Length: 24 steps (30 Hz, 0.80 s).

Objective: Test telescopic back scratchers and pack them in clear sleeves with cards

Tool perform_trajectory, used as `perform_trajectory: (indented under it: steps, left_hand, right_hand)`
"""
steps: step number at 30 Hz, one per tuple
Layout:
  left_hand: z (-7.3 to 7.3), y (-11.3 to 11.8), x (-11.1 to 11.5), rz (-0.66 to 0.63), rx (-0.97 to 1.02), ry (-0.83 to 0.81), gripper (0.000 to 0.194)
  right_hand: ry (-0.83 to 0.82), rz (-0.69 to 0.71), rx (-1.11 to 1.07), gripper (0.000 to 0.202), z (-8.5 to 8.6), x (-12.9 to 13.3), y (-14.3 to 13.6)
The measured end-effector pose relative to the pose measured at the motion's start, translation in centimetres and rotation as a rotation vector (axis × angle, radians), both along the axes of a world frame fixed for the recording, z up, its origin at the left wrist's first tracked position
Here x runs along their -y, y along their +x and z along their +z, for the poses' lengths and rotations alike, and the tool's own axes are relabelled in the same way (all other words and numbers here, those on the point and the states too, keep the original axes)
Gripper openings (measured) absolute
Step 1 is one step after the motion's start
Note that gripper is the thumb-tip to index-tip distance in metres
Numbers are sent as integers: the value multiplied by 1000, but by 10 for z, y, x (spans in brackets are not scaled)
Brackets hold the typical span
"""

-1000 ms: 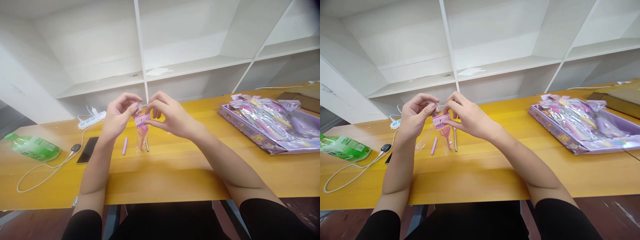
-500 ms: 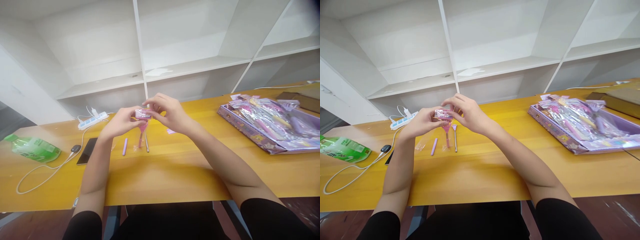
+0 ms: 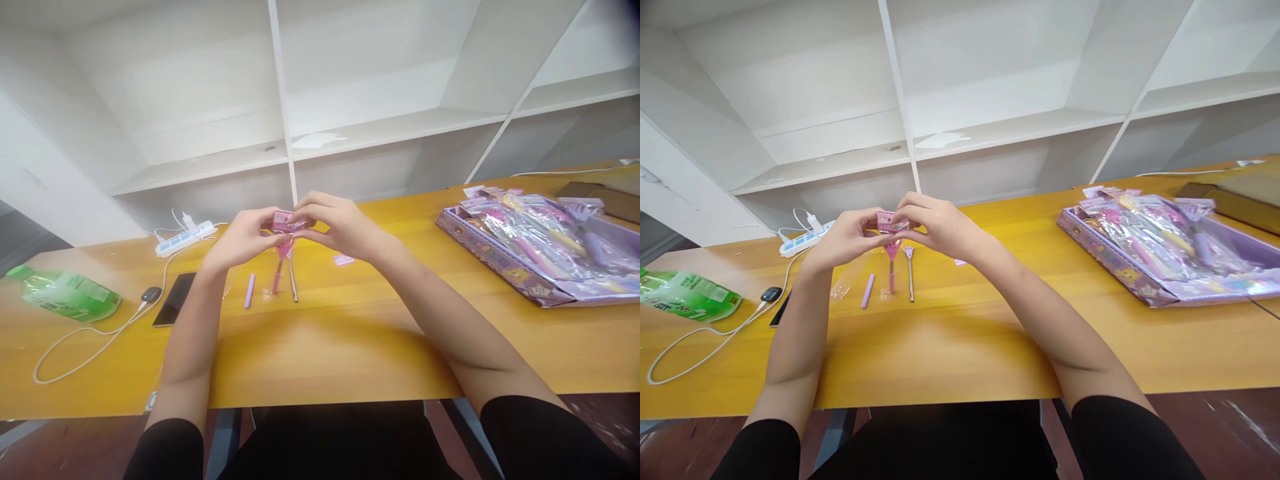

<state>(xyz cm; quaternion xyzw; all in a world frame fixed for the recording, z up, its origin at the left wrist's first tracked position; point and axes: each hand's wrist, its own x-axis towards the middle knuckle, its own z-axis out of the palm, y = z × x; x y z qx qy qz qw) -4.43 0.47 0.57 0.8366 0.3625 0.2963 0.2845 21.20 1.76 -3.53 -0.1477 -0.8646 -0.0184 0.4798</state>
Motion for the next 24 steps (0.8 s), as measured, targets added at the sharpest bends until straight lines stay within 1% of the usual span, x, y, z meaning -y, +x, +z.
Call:
perform_trajectory:
  steps: [2, 6, 8, 9, 11, 13, 15, 17, 20, 24]
  left_hand:
    - [1, 0, 0, 5, -17, 7, 27]
    - [0, 1, 0, 3, 26, -15, 32]
    - [-1, 1, -1, 5, 66, 3, 36]
    - [-1, 2, 0, 11, 80, 19, 38]
    - [-2, 3, 1, 26, 99, 47, 42]
    - [-1, 3, 2, 42, 103, 59, 43]
    - [-1, 2, 2, 51, 99, 61, 42]
    - [-2, 0, 1, 51, 91, 59, 42]
    - [-3, -2, -2, 47, 85, 34, 42]
    - [-2, -2, -4, 50, 115, -3, 41]
  right_hand:
    - [-21, -1, 15, 23, 0, -1, 1]
    - [-64, -13, -21, 22, -1, -3, -2]
    - [-166, -6, -84, 18, -2, -4, -5]
    - [-241, -2, -130, 20, -3, -4, -7]
    - [-408, 13, -204, 31, -5, -3, -11]
    - [-551, 39, -201, 38, -6, -3, -13]
    - [-655, 61, -131, 40, -5, -2, -14]
    - [-740, 82, -92, 45, -4, -2, -13]
    - [-846, 126, -98, 52, -3, -1, -10]
    - [-877, 140, -100, 55, -2, -1, -8]
